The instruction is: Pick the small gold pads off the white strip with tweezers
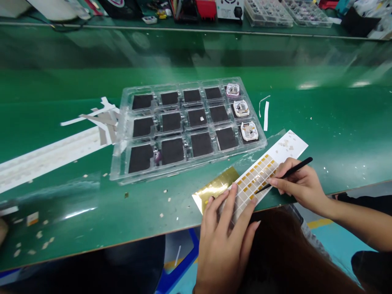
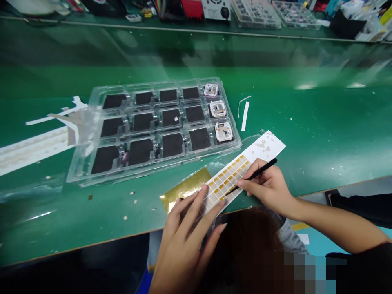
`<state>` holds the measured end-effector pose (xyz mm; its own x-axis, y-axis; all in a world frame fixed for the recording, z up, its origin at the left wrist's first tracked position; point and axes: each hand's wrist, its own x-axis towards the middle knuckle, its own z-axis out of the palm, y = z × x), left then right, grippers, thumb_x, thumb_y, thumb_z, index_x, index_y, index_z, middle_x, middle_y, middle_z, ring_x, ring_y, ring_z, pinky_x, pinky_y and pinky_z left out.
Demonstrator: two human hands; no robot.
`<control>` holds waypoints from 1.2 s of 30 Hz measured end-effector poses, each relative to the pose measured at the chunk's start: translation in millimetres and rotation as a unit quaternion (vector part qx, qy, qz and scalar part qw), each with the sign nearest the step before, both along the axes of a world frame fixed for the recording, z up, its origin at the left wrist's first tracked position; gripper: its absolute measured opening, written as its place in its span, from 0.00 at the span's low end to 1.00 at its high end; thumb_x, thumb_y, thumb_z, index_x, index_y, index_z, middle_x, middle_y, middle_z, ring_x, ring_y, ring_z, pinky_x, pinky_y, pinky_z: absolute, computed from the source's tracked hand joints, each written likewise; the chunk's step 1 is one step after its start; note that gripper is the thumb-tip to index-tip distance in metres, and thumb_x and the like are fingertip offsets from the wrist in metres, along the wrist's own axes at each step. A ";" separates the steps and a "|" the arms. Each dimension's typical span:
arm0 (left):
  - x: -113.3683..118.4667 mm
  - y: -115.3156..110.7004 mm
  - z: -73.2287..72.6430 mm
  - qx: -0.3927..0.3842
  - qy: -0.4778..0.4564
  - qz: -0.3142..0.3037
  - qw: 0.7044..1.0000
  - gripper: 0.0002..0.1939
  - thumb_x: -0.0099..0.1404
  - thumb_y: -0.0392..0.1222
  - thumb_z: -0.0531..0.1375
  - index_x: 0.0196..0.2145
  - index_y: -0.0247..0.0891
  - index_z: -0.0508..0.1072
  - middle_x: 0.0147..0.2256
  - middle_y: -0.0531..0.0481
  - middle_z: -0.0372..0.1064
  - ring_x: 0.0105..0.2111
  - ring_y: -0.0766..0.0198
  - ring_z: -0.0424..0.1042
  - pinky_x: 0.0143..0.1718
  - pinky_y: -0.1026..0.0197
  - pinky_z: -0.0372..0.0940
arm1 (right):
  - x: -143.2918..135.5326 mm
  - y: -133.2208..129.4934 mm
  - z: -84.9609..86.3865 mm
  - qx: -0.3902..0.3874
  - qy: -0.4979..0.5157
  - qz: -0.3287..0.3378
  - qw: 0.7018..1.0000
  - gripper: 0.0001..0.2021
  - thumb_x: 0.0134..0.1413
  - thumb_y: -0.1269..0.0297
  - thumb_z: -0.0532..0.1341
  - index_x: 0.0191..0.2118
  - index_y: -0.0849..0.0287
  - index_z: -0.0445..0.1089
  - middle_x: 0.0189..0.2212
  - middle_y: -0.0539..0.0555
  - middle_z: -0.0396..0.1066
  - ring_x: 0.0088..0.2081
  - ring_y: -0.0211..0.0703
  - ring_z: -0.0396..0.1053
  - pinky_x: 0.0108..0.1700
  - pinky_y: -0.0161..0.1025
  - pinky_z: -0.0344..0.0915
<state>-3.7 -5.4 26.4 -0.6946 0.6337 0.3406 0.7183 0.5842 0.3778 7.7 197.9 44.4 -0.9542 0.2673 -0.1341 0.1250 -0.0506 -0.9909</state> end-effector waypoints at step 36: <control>-1.8 -6.2 -8.0 0.034 0.036 0.002 0.999 0.11 0.64 0.39 0.53 0.43 0.47 0.71 0.50 0.50 0.67 0.58 0.51 0.57 0.51 0.37 0.63 | -50.0 7.0 2.0 -0.037 -0.044 -0.006 0.998 0.15 0.34 0.63 0.72 0.26 0.60 0.65 0.18 0.47 0.68 0.20 0.33 0.64 0.23 0.31 0.58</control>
<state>-5.5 -11.6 18.5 -0.6698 0.6042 0.4317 0.7422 0.5626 0.3642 -42.3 204.9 46.3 -0.9343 0.2657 -0.2377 0.2109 -0.1254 -0.9694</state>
